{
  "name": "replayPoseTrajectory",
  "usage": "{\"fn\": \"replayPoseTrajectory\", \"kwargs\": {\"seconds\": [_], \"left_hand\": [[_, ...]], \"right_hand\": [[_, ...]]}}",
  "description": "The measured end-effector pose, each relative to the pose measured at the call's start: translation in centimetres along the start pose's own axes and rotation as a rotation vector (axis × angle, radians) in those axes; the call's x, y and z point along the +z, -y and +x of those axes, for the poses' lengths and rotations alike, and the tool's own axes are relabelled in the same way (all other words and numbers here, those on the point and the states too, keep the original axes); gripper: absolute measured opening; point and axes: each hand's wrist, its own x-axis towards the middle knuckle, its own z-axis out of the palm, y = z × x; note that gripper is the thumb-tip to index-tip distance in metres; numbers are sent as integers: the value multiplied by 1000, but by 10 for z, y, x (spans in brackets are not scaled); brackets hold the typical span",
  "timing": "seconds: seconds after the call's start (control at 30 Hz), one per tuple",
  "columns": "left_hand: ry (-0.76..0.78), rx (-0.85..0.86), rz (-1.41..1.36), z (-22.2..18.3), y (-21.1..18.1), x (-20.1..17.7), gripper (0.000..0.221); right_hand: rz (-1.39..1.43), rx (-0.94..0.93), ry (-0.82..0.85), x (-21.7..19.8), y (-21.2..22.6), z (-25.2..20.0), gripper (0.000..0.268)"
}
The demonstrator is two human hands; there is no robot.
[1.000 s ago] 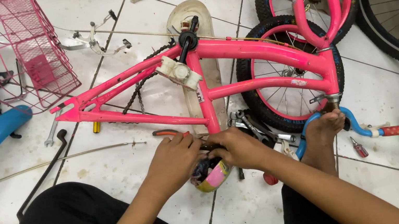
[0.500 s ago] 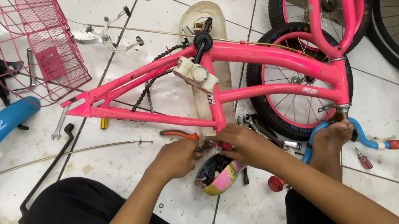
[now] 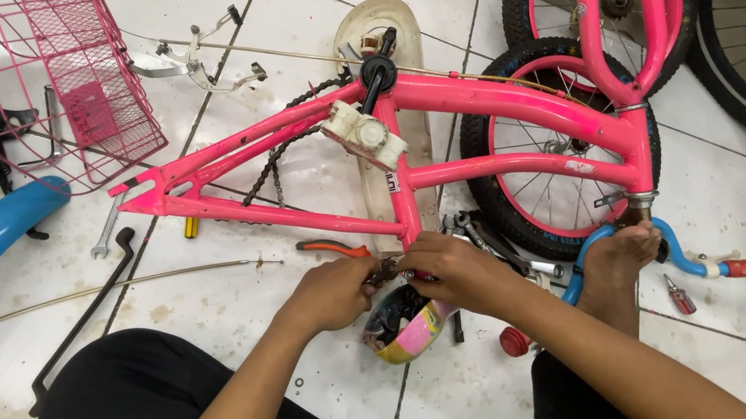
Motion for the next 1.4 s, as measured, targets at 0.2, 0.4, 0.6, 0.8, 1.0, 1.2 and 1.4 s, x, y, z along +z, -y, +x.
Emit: {"fn": "replayPoseTrajectory", "kwargs": {"seconds": [0.2, 0.4, 0.6, 0.8, 1.0, 1.2, 1.4], "left_hand": [[16, 43, -76, -2, -6, 0, 24], [-6, 89, -184, 18, 15, 21, 20], [-15, 127, -245, 9, 3, 14, 24], [-12, 126, -549, 22, 18, 31, 46], [-117, 16, -648, 20, 7, 32, 39], [-246, 27, -532, 38, 12, 46, 30], [-319, 192, -320, 24, -6, 32, 31]], "right_hand": [[-3, 4, 5, 3, -6, -2, 11], [-2, 31, 5, -1, 0, 1, 13], [21, 53, 19, -3, 4, 2, 13], [63, 65, 14, -2, 0, 1, 15], [84, 104, 6, -6, 7, 3, 14], [116, 126, -13, -10, 12, 3, 17], [115, 118, -14, -11, 11, 3, 16]]}}
